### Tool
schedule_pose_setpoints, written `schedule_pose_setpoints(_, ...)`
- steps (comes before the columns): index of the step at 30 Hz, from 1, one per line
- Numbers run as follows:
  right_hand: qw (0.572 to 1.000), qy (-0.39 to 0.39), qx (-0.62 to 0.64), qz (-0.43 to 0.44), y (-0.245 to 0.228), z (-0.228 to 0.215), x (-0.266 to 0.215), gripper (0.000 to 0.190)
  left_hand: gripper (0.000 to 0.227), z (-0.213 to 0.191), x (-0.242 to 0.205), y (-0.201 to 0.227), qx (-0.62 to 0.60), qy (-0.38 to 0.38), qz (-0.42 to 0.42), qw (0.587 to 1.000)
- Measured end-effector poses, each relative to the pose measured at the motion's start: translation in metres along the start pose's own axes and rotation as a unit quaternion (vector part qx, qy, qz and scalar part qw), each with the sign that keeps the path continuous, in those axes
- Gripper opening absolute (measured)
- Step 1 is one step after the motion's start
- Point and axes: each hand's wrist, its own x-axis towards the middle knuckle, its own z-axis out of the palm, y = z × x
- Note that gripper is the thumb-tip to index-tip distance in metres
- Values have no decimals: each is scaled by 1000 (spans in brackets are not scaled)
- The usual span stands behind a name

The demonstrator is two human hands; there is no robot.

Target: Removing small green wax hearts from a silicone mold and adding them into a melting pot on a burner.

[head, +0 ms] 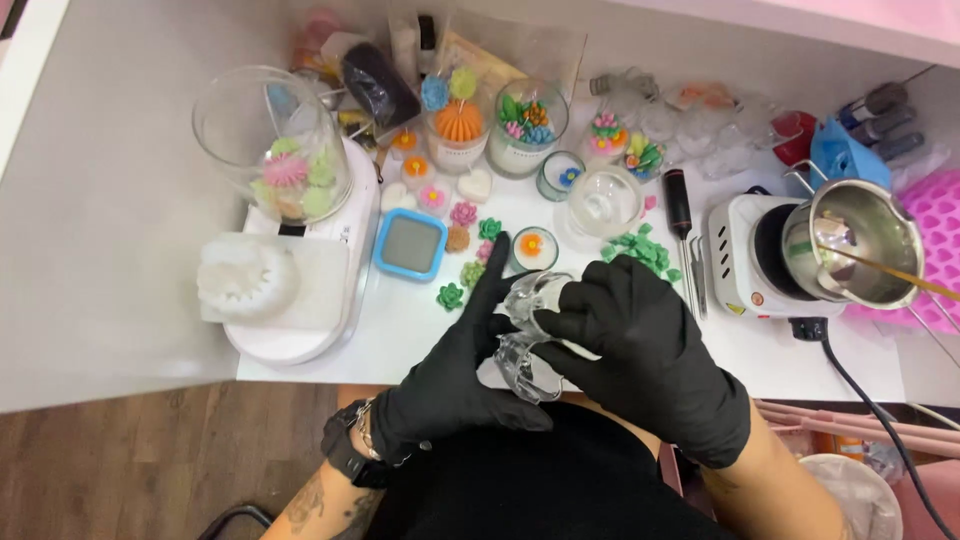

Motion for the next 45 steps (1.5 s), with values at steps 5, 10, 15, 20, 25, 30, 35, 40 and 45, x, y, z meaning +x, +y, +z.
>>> schedule_pose_setpoints(5, 996, -44, -59, -42, -13, 5, -22, 39, 115, 16, -9, -11, -109, -95, -101, 984)
schedule_pose_setpoints(10, 975, -22, 198, 98, -15, -22, -42, 43, 113, 18, -21, -3, -117, -92, -76, 986)
schedule_pose_setpoints(15, 883, 102, 310, 337, -11, -32, -60, 34, 119, 19, -24, 6, -87, -123, -90, 985)
schedule_pose_setpoints(20, 927, 72, 220, 295, -14, -34, -48, 35, 111, 28, -17, 11, -20, -171, -21, 985)
schedule_pose_setpoints(25, 998, -23, -20, 48, -4, -22, -30, 31, 112, 36, -9, 10, -166, -167, -174, 956)
schedule_pose_setpoints(30, 996, -31, 22, 76, 0, -22, -25, 26, 116, 29, -7, 7, -171, -159, -173, 957)
schedule_pose_setpoints(35, 920, 27, 281, 273, 14, -20, -44, 21, 116, 24, -5, 2, -130, -151, -129, 972)
schedule_pose_setpoints(40, 835, 48, 430, 340, 31, -16, -60, 21, 118, 26, 0, -1, -142, -159, -131, 968)
schedule_pose_setpoints(45, 811, 43, 471, 344, 38, -9, -69, 24, 118, 29, 1, -5, -167, -155, -143, 963)
